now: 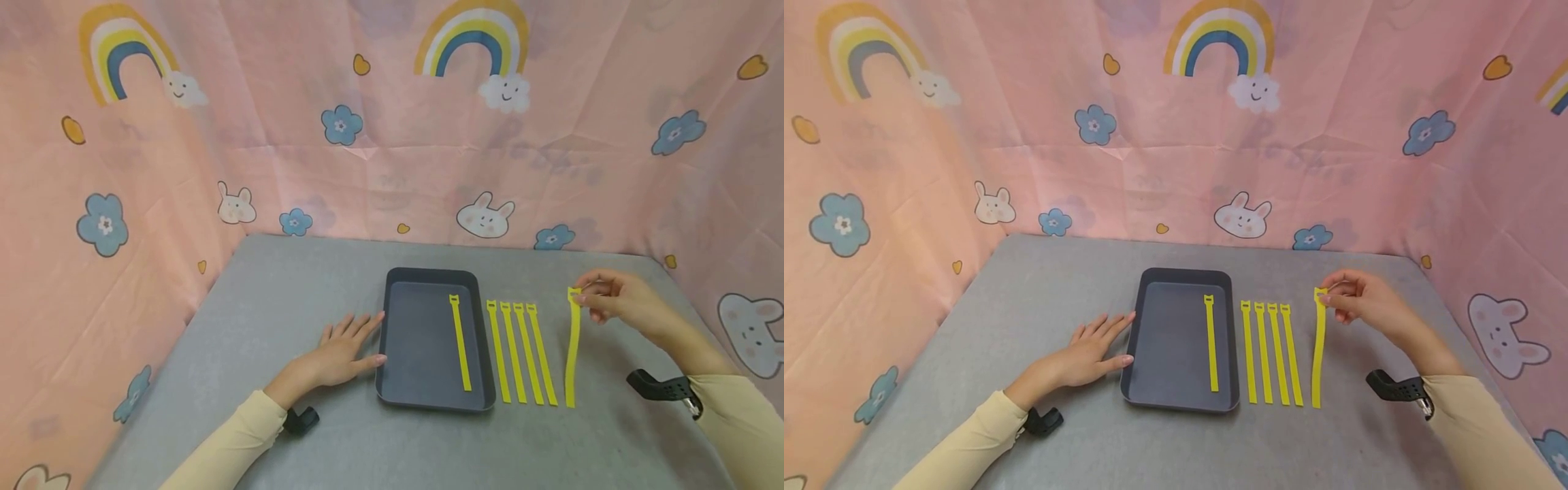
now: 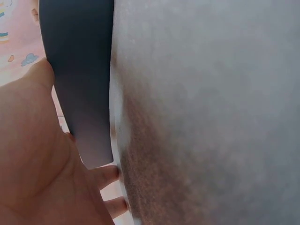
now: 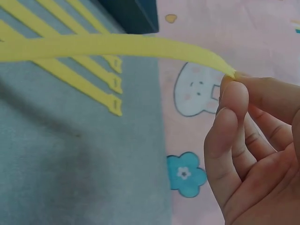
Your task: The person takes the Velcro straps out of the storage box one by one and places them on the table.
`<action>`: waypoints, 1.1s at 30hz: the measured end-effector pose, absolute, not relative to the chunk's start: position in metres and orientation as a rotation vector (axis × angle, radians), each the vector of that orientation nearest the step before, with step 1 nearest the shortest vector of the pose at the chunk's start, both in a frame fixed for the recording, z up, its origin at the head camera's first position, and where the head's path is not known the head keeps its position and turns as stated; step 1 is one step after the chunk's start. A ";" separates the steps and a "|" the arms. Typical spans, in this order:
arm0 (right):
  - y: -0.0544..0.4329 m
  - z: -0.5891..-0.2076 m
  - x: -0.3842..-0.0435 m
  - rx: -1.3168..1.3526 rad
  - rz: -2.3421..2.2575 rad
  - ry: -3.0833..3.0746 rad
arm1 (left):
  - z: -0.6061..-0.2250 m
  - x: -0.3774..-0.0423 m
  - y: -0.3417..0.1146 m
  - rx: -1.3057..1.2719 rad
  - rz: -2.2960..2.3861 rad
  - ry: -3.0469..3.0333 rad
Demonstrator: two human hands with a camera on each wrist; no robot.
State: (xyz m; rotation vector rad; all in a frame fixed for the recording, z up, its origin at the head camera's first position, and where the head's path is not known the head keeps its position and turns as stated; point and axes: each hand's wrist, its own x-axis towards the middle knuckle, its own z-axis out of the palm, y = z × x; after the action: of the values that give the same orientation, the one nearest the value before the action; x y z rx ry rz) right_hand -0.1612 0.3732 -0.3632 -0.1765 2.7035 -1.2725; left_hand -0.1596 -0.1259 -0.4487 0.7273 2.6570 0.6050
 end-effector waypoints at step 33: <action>0.373 -0.416 -0.191 -0.098 -1.232 2.795 | -0.446 -0.159 -0.126 0.707 0.593 2.651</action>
State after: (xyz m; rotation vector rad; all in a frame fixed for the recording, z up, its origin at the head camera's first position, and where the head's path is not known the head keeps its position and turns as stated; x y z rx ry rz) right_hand -0.1912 0.3733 -0.4156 -0.0984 2.7955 -1.2316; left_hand -0.1586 -0.1258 -0.4459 0.7073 2.6505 0.5929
